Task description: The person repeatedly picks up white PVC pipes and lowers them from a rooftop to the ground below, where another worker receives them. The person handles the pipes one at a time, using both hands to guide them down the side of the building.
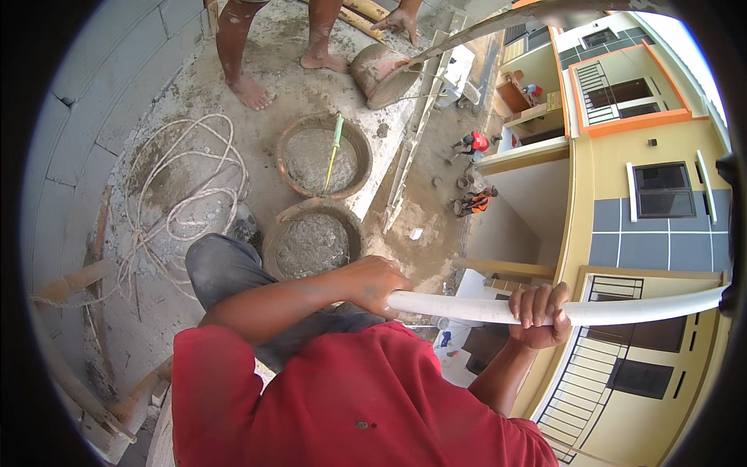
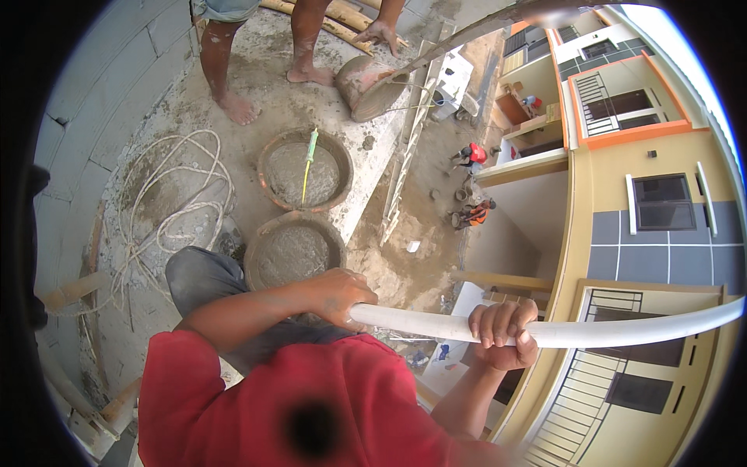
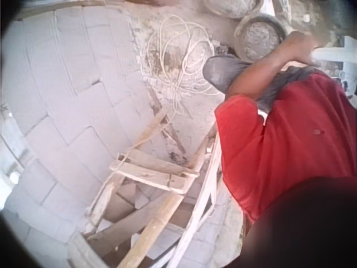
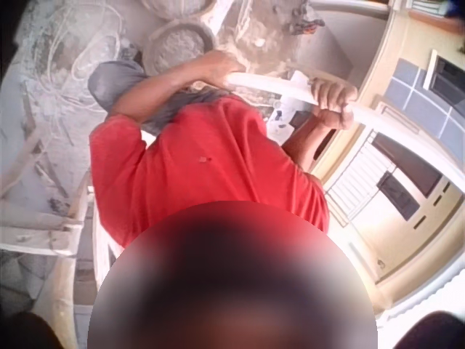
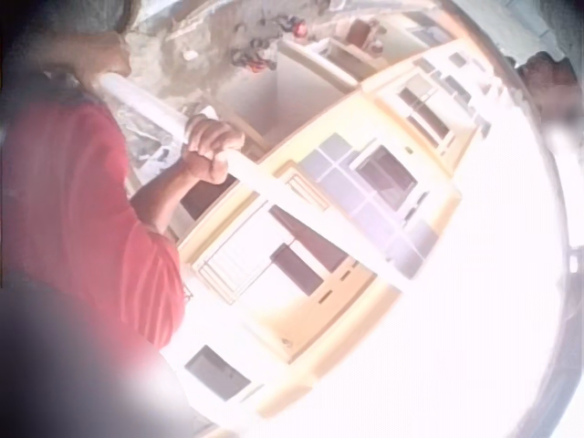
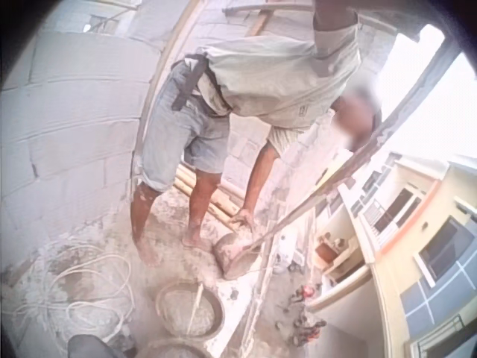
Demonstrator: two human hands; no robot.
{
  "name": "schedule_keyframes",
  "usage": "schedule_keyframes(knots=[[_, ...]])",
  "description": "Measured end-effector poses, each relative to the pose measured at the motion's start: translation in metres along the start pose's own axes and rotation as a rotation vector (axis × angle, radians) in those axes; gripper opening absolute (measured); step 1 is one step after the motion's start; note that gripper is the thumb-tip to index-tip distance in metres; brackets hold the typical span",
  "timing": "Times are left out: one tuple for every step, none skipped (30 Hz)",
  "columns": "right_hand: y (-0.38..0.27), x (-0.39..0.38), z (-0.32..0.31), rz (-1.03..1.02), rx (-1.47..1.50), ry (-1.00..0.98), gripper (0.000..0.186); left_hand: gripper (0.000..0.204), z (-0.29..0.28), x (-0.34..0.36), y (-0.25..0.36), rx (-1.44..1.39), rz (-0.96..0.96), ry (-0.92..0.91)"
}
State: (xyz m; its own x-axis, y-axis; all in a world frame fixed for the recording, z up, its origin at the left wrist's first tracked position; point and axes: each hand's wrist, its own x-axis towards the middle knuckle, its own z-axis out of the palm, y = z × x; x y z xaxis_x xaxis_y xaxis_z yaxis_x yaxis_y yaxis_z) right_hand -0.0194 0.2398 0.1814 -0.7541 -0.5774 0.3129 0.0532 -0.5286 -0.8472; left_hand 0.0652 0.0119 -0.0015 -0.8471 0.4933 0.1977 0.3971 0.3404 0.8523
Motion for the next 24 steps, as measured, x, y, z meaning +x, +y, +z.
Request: schedule_keyframes(knots=[[-0.005, -0.002, 0.000, -0.021, -0.002, 0.007, 0.019, 0.040, 0.001, 0.003, 0.000, -0.021, 0.017, -0.016], [-0.009, -0.005, -0.001, -0.031, -0.009, 0.018, 0.019, 0.042, 0.003, 0.005, -0.001, -0.026, 0.022, -0.033], [-0.012, -0.008, -0.001, -0.023, -0.024, 0.028, 0.020, 0.045, 0.004, 0.007, -0.001, -0.030, 0.035, -0.054], [-0.015, -0.011, -0.001, -0.027, -0.031, 0.045, 0.020, 0.046, 0.005, 0.009, 0.000, -0.022, 0.035, -0.061], [-0.016, -0.014, -0.002, -0.035, -0.040, 0.045, 0.020, 0.047, 0.006, 0.010, 0.000, -0.013, 0.043, -0.072], [-0.017, -0.017, -0.002, -0.041, -0.051, 0.047, 0.020, 0.049, 0.007, 0.011, 0.000, -0.009, 0.050, -0.083], [-0.018, -0.020, -0.003, -0.038, -0.076, 0.047, 0.020, 0.050, 0.008, 0.012, 0.000, -0.019, 0.071, -0.078], [-0.018, -0.022, -0.003, -0.054, -0.069, 0.053, 0.020, 0.048, 0.008, 0.012, 0.000, -0.015, 0.047, -0.069], [-0.019, -0.024, -0.004, -0.061, -0.075, 0.055, 0.020, 0.045, 0.008, 0.013, 0.000, -0.008, 0.030, -0.062], [-0.019, -0.025, -0.004, -0.072, -0.076, 0.061, 0.021, 0.043, 0.008, 0.013, -0.001, -0.003, 0.025, -0.045], [-0.020, -0.026, -0.005, -0.075, -0.087, 0.060, 0.021, 0.042, 0.008, 0.014, -0.001, 0.008, 0.013, -0.040], [-0.020, -0.026, -0.005, -0.084, -0.091, 0.061, 0.021, 0.042, 0.007, 0.014, -0.002, 0.020, 0.011, -0.026], [-0.021, -0.026, -0.005, -0.093, -0.094, 0.063, 0.021, 0.041, 0.006, 0.014, -0.003, 0.035, 0.016, -0.005], [-0.022, -0.026, -0.005, -0.098, -0.102, 0.053, 0.021, 0.041, 0.006, 0.015, -0.004, 0.037, 0.002, 0.003], [-0.022, -0.026, -0.004, -0.103, -0.110, 0.043, 0.021, 0.042, 0.004, 0.015, -0.005, 0.044, -0.005, 0.019], [-0.023, -0.025, -0.004, -0.109, -0.121, 0.043, 0.021, 0.042, 0.003, 0.015, -0.006, 0.050, -0.010, 0.035], [-0.024, -0.025, -0.003, -0.114, -0.140, 0.047, 0.021, 0.042, 0.002, 0.016, -0.007, 0.050, -0.003, 0.041], [-0.025, -0.024, -0.001, -0.126, -0.141, 0.037, 0.021, 0.042, 0.001, 0.016, -0.007, 0.049, 0.005, 0.048], [-0.026, -0.023, 0.000, -0.135, -0.149, 0.035, 0.021, 0.042, -0.001, 0.017, -0.008, 0.045, 0.013, 0.053], [-0.027, -0.022, 0.002, -0.146, -0.157, 0.033, 0.020, 0.040, -0.002, 0.017, -0.008, 0.102, 0.065, 0.133], [-0.029, -0.020, 0.003, -0.154, -0.150, 0.016, 0.021, 0.038, -0.004, 0.017, -0.008, 0.158, 0.118, 0.211], [-0.031, -0.019, 0.005, -0.157, -0.166, 0.015, 0.021, 0.035, -0.005, 0.017, -0.009, 0.208, 0.178, 0.295], [-0.032, -0.018, 0.007, -0.169, -0.171, 0.011, 0.021, 0.036, -0.007, 0.017, -0.009, 0.217, 0.169, 0.318], [-0.033, -0.017, 0.008, -0.178, -0.179, 0.014, 0.021, 0.037, -0.008, 0.017, -0.009, 0.216, 0.165, 0.344]])
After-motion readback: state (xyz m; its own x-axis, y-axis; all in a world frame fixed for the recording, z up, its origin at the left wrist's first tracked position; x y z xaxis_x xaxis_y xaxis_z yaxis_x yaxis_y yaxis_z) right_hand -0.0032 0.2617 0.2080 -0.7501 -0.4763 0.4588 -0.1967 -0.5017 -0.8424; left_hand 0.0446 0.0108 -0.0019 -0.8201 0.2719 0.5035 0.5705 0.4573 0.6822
